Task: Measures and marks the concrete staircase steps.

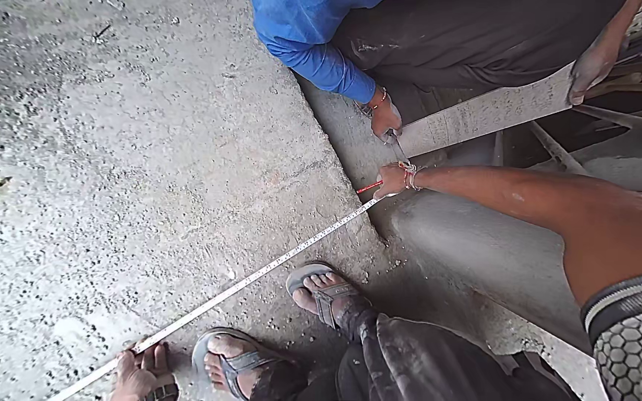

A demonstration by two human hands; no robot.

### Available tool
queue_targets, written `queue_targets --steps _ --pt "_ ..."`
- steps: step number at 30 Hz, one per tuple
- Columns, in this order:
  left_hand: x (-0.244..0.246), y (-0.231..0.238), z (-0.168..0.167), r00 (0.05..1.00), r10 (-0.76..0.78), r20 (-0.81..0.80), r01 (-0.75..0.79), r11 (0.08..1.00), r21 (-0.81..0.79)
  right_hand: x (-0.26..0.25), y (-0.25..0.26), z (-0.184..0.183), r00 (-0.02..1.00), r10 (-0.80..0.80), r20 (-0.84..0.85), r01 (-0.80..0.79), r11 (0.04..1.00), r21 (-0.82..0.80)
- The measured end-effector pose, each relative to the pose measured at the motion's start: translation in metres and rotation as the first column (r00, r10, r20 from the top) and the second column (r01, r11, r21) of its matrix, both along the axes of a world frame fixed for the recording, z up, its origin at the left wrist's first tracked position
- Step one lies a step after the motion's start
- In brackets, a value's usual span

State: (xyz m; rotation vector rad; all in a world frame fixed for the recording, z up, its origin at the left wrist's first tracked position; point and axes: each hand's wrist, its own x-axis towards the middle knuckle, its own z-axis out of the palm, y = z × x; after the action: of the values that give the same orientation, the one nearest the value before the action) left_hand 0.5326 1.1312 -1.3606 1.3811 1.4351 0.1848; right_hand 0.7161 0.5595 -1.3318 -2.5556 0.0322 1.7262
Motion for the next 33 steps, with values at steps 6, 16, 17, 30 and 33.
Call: queue_targets --steps 6,16,17,30,33 --pt "0.0 0.001 -0.001 1.0 -0.012 0.0 0.012 1.0 -0.001 0.001 0.0 0.0 1.0 0.001 -0.001 -0.001 1.0 0.005" --pt "-0.002 0.008 -0.01 1.0 -0.017 -0.022 0.017 1.0 0.008 0.0 0.001 0.002 1.0 -0.021 -0.007 0.021 1.0 0.007" --pt "-0.002 0.007 -0.009 1.0 -0.009 -0.026 0.009 1.0 0.004 0.001 0.001 0.001 1.0 -0.019 -0.012 0.019 1.0 0.007" --pt "0.0 0.006 -0.009 0.999 -0.014 -0.033 0.015 1.0 0.025 0.001 0.001 0.0 1.0 -0.015 -0.004 0.015 1.0 0.008" --pt "0.001 0.004 -0.006 0.999 0.003 -0.042 -0.002 1.0 0.031 -0.001 0.0 -0.005 1.0 0.006 0.014 -0.006 1.0 0.006"
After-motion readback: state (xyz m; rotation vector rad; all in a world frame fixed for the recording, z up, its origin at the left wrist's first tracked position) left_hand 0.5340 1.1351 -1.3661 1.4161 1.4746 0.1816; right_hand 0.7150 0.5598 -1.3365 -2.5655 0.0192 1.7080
